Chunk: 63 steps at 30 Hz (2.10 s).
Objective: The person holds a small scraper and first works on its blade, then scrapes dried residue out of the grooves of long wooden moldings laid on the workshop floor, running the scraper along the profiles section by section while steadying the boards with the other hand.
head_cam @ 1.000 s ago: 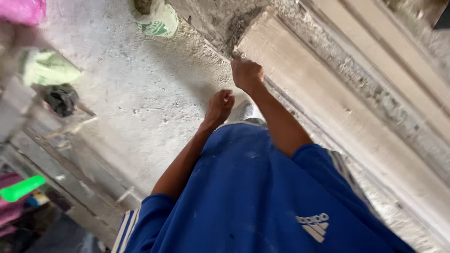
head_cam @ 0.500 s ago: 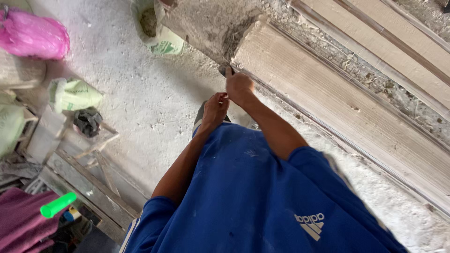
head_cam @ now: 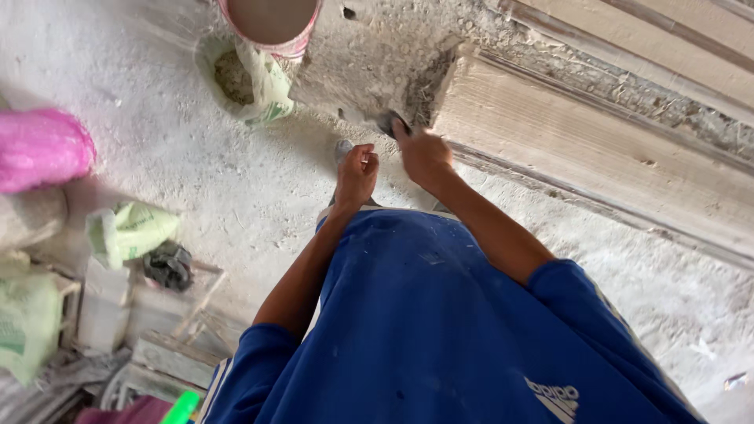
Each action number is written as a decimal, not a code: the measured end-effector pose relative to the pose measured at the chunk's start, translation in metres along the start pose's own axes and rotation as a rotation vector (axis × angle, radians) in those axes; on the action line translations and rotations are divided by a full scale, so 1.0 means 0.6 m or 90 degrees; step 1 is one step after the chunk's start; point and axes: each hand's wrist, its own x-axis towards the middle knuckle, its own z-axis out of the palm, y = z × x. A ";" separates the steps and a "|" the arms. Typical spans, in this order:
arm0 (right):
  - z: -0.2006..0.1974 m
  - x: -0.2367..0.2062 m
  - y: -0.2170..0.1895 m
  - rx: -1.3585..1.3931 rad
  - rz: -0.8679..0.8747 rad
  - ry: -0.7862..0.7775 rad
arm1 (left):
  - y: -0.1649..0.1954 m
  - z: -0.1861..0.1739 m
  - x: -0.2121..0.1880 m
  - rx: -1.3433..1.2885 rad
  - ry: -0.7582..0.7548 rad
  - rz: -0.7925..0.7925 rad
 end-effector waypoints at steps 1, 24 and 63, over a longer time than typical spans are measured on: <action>-0.003 -0.013 -0.001 0.014 0.015 -0.032 | -0.008 -0.019 0.014 -0.008 -0.008 0.025; 0.358 -0.257 0.190 1.168 0.462 0.360 | 0.094 0.172 0.091 0.345 -0.363 0.446; 0.339 -0.073 0.115 0.944 0.851 0.956 | 0.127 0.367 0.058 0.742 -0.597 0.646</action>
